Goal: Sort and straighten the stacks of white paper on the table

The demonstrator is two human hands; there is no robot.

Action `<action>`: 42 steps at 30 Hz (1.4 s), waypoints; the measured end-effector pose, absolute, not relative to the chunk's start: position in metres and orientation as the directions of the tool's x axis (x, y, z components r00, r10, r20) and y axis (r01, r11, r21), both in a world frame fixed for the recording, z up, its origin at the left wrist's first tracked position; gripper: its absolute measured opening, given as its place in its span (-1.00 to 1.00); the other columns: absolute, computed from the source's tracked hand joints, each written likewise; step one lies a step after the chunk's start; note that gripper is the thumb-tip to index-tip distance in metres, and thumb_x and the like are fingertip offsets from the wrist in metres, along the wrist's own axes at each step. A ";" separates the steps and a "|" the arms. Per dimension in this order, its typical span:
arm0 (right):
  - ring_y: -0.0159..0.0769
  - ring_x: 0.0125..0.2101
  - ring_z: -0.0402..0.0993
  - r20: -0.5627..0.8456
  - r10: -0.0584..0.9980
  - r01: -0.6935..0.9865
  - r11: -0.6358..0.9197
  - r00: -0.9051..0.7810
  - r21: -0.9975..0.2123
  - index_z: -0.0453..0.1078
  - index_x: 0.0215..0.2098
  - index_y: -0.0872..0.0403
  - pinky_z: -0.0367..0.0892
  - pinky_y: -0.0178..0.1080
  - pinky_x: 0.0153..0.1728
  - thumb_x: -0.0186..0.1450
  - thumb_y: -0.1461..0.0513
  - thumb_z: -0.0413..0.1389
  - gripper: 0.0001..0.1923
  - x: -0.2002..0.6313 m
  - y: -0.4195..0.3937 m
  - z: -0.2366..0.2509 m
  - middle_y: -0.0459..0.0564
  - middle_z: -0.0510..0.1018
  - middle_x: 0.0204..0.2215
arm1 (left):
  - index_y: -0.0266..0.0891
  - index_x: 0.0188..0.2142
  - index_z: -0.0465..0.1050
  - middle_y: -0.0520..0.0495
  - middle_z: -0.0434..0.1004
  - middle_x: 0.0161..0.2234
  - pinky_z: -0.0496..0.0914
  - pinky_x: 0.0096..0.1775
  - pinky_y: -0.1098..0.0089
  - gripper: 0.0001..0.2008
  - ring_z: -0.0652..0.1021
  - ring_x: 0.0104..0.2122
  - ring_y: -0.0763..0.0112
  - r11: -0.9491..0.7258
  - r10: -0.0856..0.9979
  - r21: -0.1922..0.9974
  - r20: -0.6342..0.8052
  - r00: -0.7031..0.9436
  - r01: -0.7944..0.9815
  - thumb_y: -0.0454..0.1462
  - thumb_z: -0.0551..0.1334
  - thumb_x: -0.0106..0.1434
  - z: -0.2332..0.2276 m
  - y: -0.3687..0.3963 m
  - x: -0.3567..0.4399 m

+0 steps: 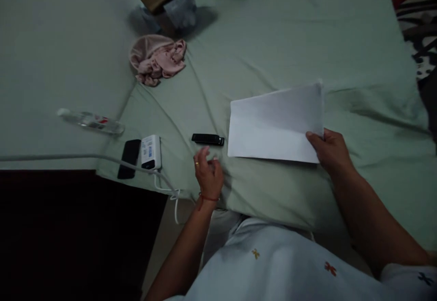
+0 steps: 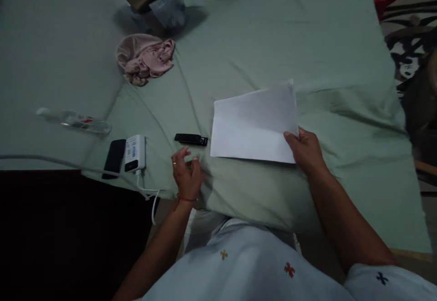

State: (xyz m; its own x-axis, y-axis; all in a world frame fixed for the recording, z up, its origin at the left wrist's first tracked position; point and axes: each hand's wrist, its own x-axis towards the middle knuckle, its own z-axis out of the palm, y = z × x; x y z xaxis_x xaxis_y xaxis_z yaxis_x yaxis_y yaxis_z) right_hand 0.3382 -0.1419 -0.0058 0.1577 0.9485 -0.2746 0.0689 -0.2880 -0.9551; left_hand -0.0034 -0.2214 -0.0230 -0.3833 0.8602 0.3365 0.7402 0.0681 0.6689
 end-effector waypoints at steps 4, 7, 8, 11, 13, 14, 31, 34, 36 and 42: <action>-0.33 -0.66 0.30 -0.355 0.919 -0.036 -0.354 0.172 -0.934 0.48 -0.46 -0.02 0.19 -0.25 -0.69 0.04 -0.03 0.43 -0.67 0.356 -0.156 -0.004 -0.09 0.51 -0.59 | -0.21 -0.02 0.47 -0.18 0.62 -0.11 0.51 -0.27 0.38 -0.60 0.62 -0.19 0.32 0.182 0.882 0.943 -0.032 -0.471 0.278 0.05 0.15 0.43 -0.013 -0.229 0.019; -0.34 -0.65 0.32 -0.390 0.904 -0.083 -0.381 0.178 -0.921 0.51 -0.44 -0.02 0.22 -0.26 -0.68 -0.03 -0.04 0.46 -0.63 0.363 -0.161 -0.010 -0.11 0.53 -0.58 | -0.22 -0.01 0.52 -0.20 0.66 -0.08 0.53 -0.15 0.29 -0.48 0.63 -0.11 0.23 0.197 0.933 0.980 -0.176 -0.313 0.036 0.15 0.14 0.39 -0.003 -0.224 0.033; -0.35 -0.65 0.31 -0.387 0.907 -0.078 -0.380 0.167 -0.922 0.51 -0.45 -0.02 0.21 -0.27 -0.67 -0.03 -0.04 0.46 -0.62 0.364 -0.162 -0.012 -0.11 0.52 -0.58 | -0.25 -0.04 0.55 -0.20 0.67 -0.11 0.53 -0.11 0.26 -0.47 0.63 -0.09 0.20 0.211 0.943 0.978 -0.200 -0.265 0.010 0.15 0.20 0.35 -0.002 -0.221 0.036; -0.36 -0.65 0.28 -0.348 0.933 0.026 -0.352 0.091 -0.936 0.50 -0.47 -0.02 0.17 -0.28 -0.68 0.05 -0.06 0.42 -0.64 0.364 -0.162 -0.015 -0.12 0.49 -0.60 | -0.30 -0.17 0.60 -0.16 0.69 -0.27 0.54 -0.17 0.25 -0.47 0.64 -0.20 0.16 0.277 0.938 0.961 -0.273 -0.213 -0.011 0.15 0.35 0.22 -0.008 -0.216 0.040; -0.33 -0.62 0.33 -0.310 0.949 0.099 -0.315 0.062 -0.944 0.53 -0.41 -0.03 0.20 -0.27 -0.66 0.14 -0.06 0.37 -0.69 0.364 -0.162 -0.014 -0.11 0.51 -0.57 | -0.31 -0.19 0.61 -0.13 0.68 -0.32 0.52 -0.24 0.29 -0.46 0.62 -0.29 0.23 0.273 0.938 0.962 -0.259 -0.232 0.027 0.15 0.36 0.20 -0.019 -0.216 0.037; -0.31 -0.59 0.37 -0.292 0.954 0.118 -0.298 0.066 -0.947 0.56 -0.35 -0.03 0.24 -0.27 -0.64 0.17 -0.05 0.34 -0.71 0.365 -0.161 -0.014 -0.10 0.55 -0.53 | -0.31 -0.20 0.62 -0.12 0.67 -0.32 0.50 -0.25 0.31 -0.47 0.61 -0.31 0.27 0.249 0.943 0.966 -0.225 -0.246 0.069 0.15 0.35 0.21 -0.025 -0.217 0.035; -0.17 -0.42 0.55 -0.302 0.935 -0.087 -0.290 0.186 -0.953 0.58 -0.30 -0.07 0.46 -0.14 -0.43 0.07 -0.04 0.37 -0.68 0.359 -0.155 -0.019 -0.07 0.67 -0.38 | -0.24 -0.13 0.53 -0.09 0.63 -0.23 0.46 -0.24 0.41 -0.52 0.57 -0.30 0.35 0.114 0.974 0.990 -0.095 -0.207 0.084 0.04 0.45 0.11 -0.034 -0.219 0.028; -0.21 -0.42 0.53 -0.271 0.938 -0.102 -0.254 0.215 -0.962 0.57 -0.27 -0.07 0.45 -0.15 -0.40 0.06 -0.06 0.37 -0.64 0.358 -0.154 -0.021 -0.07 0.66 -0.38 | -0.22 -0.21 0.51 0.03 0.50 -0.41 0.34 -0.45 0.49 -0.56 0.42 -0.51 0.50 0.146 0.973 0.988 -0.134 -0.189 0.048 0.02 0.47 0.10 -0.035 -0.218 0.027; -0.23 -0.43 0.51 -0.261 0.939 -0.073 -0.251 0.222 -0.965 0.56 -0.25 -0.07 0.43 -0.16 -0.42 0.08 -0.07 0.36 -0.63 0.358 -0.154 -0.022 -0.07 0.64 -0.39 | -0.22 -0.26 0.48 0.10 0.41 -0.48 0.24 -0.53 0.51 -0.60 0.32 -0.57 0.55 0.177 0.964 0.984 -0.167 -0.209 0.033 0.02 0.46 0.13 -0.038 -0.218 0.028; -0.22 -0.45 0.43 -0.175 0.948 0.143 -0.218 0.266 -0.965 0.47 -0.33 -0.07 0.31 -0.19 -0.50 0.21 -0.13 0.27 -0.65 0.360 -0.157 -0.031 -0.07 0.53 -0.46 | -0.23 -0.33 0.45 0.11 0.35 -0.51 0.19 -0.53 0.52 -0.53 0.28 -0.55 0.56 0.181 0.932 0.983 -0.163 -0.323 0.027 0.15 0.33 0.24 -0.040 -0.217 0.034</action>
